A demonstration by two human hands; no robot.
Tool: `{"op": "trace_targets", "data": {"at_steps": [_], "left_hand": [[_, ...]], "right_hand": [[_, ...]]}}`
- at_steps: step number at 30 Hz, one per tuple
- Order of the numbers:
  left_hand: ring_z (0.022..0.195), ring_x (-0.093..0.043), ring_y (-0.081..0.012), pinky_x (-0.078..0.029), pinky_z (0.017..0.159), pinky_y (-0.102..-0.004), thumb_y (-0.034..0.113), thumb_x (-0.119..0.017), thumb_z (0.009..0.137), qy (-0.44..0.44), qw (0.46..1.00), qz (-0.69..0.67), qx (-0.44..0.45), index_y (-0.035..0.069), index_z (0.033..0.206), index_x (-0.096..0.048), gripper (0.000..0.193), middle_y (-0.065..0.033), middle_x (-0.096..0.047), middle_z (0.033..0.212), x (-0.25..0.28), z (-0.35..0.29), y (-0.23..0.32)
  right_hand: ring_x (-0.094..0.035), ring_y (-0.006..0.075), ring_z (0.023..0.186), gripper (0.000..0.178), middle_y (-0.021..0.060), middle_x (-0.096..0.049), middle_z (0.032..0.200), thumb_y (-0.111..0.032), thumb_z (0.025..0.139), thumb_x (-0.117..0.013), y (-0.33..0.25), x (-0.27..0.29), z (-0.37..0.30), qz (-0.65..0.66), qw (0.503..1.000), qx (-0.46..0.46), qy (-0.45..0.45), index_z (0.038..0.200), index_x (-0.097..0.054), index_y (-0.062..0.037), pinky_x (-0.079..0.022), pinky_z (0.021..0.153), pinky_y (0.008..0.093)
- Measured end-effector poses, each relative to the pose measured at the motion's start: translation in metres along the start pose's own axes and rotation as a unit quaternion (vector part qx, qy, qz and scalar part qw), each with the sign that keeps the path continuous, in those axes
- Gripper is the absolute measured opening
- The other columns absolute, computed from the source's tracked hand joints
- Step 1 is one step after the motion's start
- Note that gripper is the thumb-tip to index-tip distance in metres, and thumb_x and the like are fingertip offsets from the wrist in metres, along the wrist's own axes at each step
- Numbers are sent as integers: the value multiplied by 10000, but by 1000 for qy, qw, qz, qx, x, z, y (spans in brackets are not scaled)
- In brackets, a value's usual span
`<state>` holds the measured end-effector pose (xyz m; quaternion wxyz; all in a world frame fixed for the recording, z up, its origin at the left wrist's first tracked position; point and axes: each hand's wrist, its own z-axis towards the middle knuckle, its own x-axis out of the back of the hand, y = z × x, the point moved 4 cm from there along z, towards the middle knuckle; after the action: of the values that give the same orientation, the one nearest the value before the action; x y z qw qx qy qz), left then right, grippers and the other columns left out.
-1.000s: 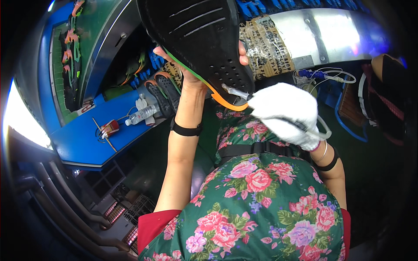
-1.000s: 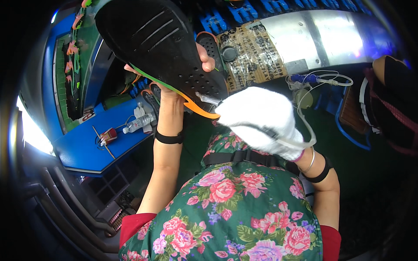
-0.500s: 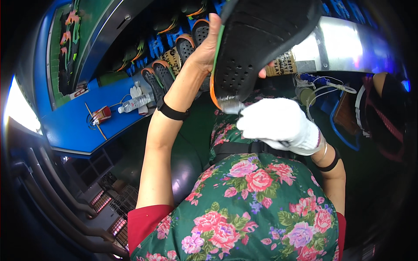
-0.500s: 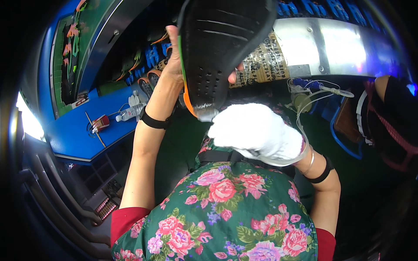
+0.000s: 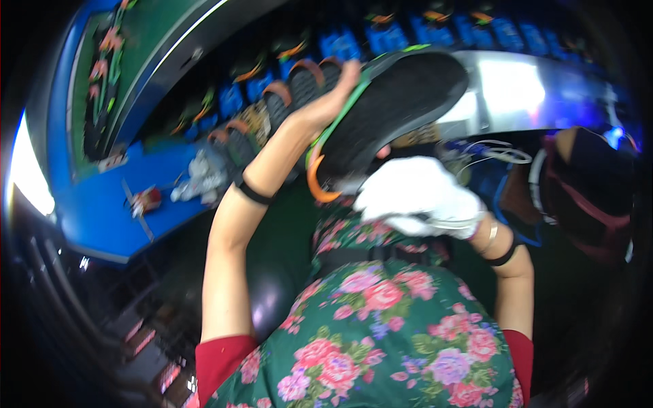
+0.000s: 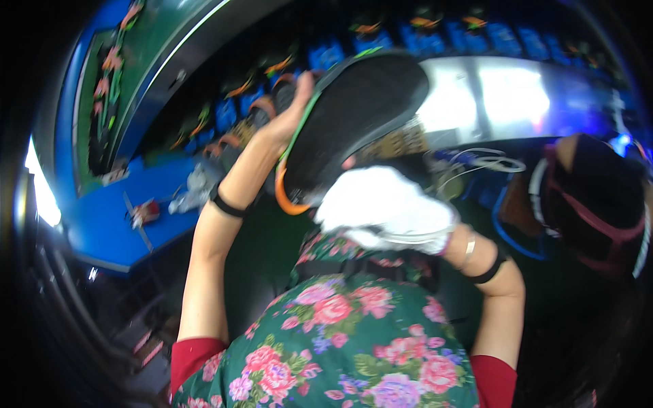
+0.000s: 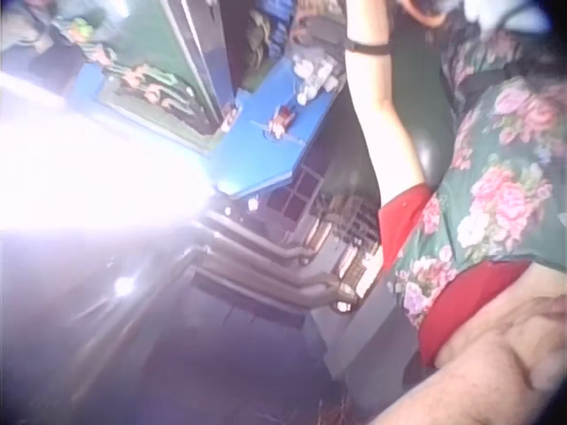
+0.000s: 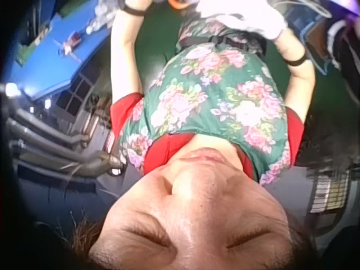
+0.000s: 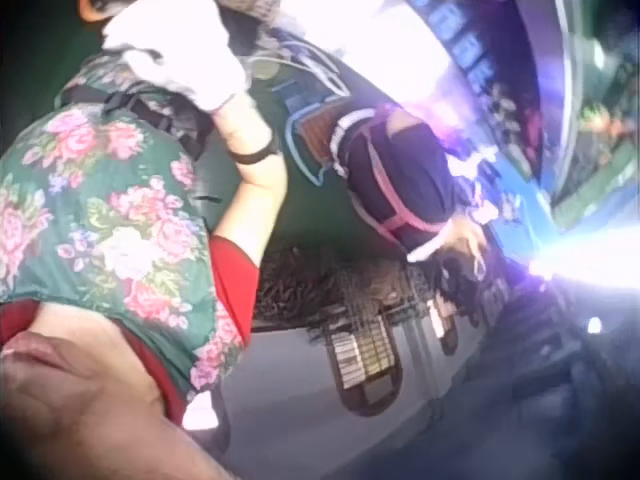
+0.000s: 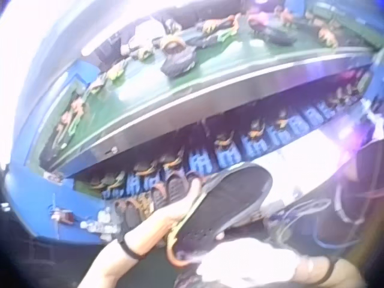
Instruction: Applying adhesive or primer to the bottom of shoe soles using a manual brush.
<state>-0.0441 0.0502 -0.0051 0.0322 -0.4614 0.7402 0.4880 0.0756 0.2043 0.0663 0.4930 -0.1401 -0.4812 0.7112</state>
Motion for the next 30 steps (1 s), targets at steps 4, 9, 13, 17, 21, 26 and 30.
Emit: {"op": "trace_targets", "data": {"at_steps": [4,9,13,17,21,26,30], "left_hand": [[1244,-625,-314,-626,849,-481,739,-297,1011,75,964,-250,-60,73,1566,-380,871,-159,-518,1505,-6,-1,-10],[1193,-658,-337,-548,1020,-494,573,-333,1075,159,936,-308,-69,27,1432,-557,690,-177,-636,1377,19,-19,-88],[1143,-673,-363,-552,1006,-480,475,-428,1069,91,935,-316,-136,-32,1290,-631,589,-216,-673,1285,-3,-14,-99],[1256,-604,-375,-512,1054,-529,382,-493,1060,122,963,-215,-107,-28,1405,-543,538,-222,-604,1396,-18,-27,-83],[1287,-593,-350,-501,1091,-526,334,-576,1036,69,948,-289,-112,15,1428,-534,507,-177,-591,1432,14,-41,-112],[1049,-640,-236,-572,883,-444,419,-586,1026,59,820,-543,-170,38,1455,-497,581,-129,-634,1269,-18,-56,-82],[707,-669,-128,-593,683,-279,294,-702,817,-287,704,-637,-125,-26,1523,-383,838,-56,-674,1042,-40,-68,-79]], "right_hand": [[-746,247,949,152,144,-771,990,-73,858,-787,14,23,-13,317,928,-158,116,984,-778,12,-583,885,372],[-743,240,967,110,121,-773,1016,-43,857,-783,14,43,-16,109,954,-111,257,965,-782,-19,-581,870,356],[-734,255,963,142,100,-771,999,-83,824,-775,5,57,-6,41,971,-72,225,961,-779,-47,-564,876,384],[-732,287,946,133,83,-767,977,-56,761,-762,-12,57,2,-59,982,-34,175,893,-761,-72,-576,846,393],[-735,284,934,239,78,-766,1028,-51,780,-757,-22,40,1,-108,982,3,157,1006,-771,-128,-585,837,390],[-745,237,944,268,49,-770,1060,-53,801,-811,-35,31,-4,-157,957,6,244,1054,-781,-135,-605,805,342],[-741,245,980,287,59,-765,1093,-52,808,-808,-64,51,7,-233,946,2,224,1087,-774,-111,-598,846,351]]}}
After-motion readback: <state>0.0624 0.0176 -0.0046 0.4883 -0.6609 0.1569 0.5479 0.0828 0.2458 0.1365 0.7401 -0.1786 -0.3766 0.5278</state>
